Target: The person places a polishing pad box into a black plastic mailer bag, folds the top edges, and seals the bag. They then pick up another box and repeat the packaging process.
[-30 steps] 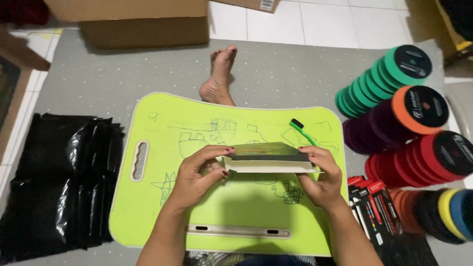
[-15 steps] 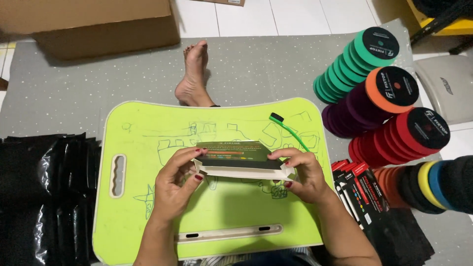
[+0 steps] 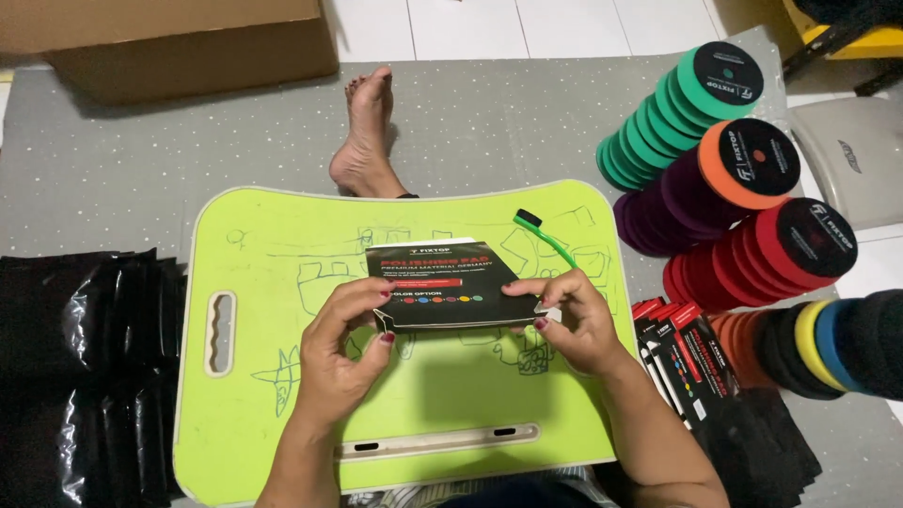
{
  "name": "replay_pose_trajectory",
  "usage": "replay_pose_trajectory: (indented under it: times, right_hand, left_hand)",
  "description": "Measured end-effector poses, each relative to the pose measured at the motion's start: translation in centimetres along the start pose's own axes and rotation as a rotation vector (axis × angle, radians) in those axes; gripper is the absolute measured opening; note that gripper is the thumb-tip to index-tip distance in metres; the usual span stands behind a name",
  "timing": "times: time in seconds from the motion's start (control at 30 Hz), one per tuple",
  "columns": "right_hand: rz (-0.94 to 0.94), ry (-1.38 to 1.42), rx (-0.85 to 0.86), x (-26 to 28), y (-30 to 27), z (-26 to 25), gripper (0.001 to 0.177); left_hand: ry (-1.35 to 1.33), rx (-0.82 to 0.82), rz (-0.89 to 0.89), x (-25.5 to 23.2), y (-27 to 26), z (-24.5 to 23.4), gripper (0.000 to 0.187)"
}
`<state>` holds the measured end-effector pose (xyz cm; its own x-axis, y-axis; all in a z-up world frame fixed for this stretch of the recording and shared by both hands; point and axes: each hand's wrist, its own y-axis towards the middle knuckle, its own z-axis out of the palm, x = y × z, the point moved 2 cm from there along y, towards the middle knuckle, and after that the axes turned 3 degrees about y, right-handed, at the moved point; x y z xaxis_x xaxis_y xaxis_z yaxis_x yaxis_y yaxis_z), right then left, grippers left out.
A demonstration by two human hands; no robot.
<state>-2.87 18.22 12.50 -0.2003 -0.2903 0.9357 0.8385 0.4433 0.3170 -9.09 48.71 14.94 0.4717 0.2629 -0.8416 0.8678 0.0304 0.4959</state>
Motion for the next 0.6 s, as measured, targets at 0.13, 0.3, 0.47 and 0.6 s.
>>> replay_pose_trajectory:
  times: [0.13, 0.3, 0.47, 0.6]
  right_hand:
    - [-0.015, -0.22, -0.052, 0.5, 0.5, 0.6, 0.018]
    - [0.09, -0.3, -0.212, 0.7, 0.9, 1.0, 0.02]
    - [0.013, -0.05, -0.284, -1.0, 1.0, -0.1, 0.029]
    - [0.045, -0.087, -0.333, -1.0, 0.9, -0.3, 0.034]
  left_hand:
    - [0.024, -0.005, 0.028, -0.3, 0.1, 0.3, 0.033]
    - [0.139, 0.015, 0.095, -0.7, 0.2, 0.9, 0.032]
    - [0.065, -0.01, 0.059, 0.2, 0.4, 1.5, 0.031]
    - [0.086, -0.039, 0.117, 0.7, 0.6, 1.9, 0.03]
